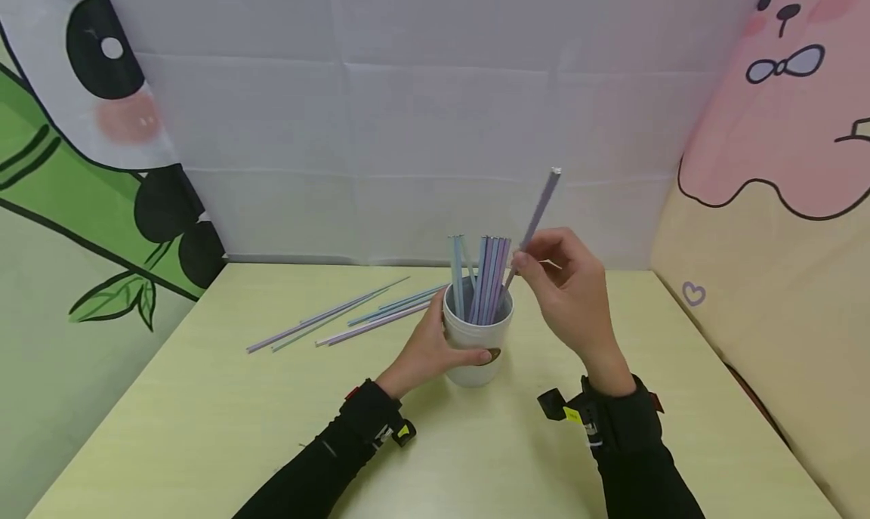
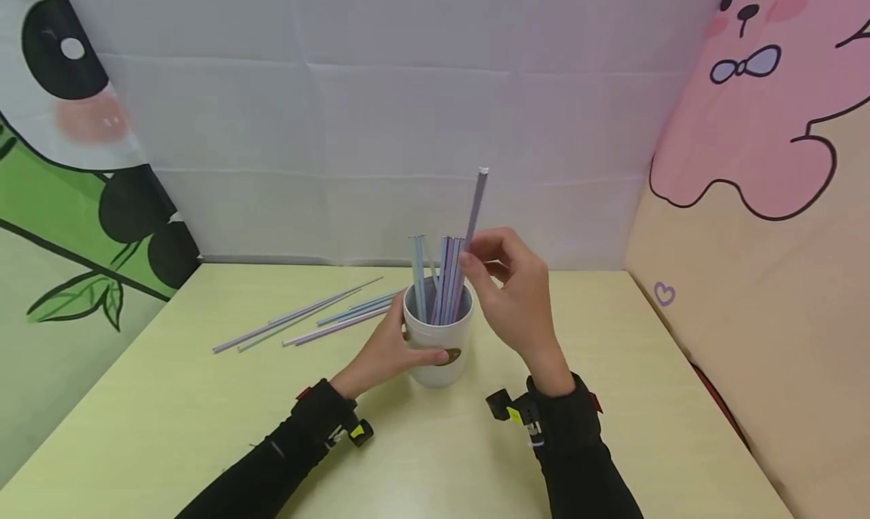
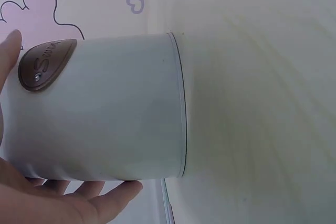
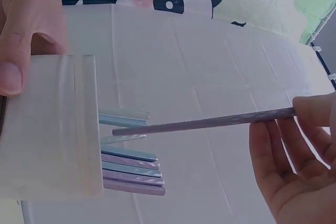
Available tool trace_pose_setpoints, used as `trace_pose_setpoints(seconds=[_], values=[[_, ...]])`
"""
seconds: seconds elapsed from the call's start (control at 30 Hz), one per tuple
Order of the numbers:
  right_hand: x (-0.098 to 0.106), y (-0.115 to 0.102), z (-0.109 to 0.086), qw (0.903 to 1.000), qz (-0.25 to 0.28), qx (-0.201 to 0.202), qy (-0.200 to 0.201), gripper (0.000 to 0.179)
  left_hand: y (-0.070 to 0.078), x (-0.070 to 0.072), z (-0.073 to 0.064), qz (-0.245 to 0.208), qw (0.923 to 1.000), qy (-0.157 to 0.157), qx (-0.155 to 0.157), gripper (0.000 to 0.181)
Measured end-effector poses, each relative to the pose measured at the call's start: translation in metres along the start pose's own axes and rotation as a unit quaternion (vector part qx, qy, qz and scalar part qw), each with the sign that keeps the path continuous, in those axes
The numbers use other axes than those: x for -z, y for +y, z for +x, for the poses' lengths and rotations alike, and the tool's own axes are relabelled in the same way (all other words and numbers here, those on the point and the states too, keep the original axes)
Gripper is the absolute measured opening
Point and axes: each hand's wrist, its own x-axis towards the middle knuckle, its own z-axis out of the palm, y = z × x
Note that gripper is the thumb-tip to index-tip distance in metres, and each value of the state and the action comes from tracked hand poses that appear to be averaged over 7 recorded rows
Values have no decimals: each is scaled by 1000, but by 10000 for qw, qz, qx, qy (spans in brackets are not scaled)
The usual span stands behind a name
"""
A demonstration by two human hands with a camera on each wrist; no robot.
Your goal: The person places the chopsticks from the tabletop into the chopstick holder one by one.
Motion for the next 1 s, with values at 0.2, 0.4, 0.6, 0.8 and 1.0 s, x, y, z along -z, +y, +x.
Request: trace_pose_setpoints(seconds=[0.2,0.4,0.6,0.8,1.0], values=[[-9,18,-1,9992,-80,-381,-24,21,-3,-2,4,49,9997,31,-219,112],[-21,43,-7,9915,-720,-988,-452,19,-1,-3,3,139,9998,-8,-170,109],[-31,54,-11,9821,-1212,-1094,-941,23,-1,-3,1,92,9998,-41,-164,106],[-36,56,-13,9772,-1449,-1071,-1120,27,-3,-3,1,91,9999,-21,-124,106],[-37,55,-13,9753,-1570,-1093,-1108,33,-4,-2,1,138,9998,-5,-153,105]])
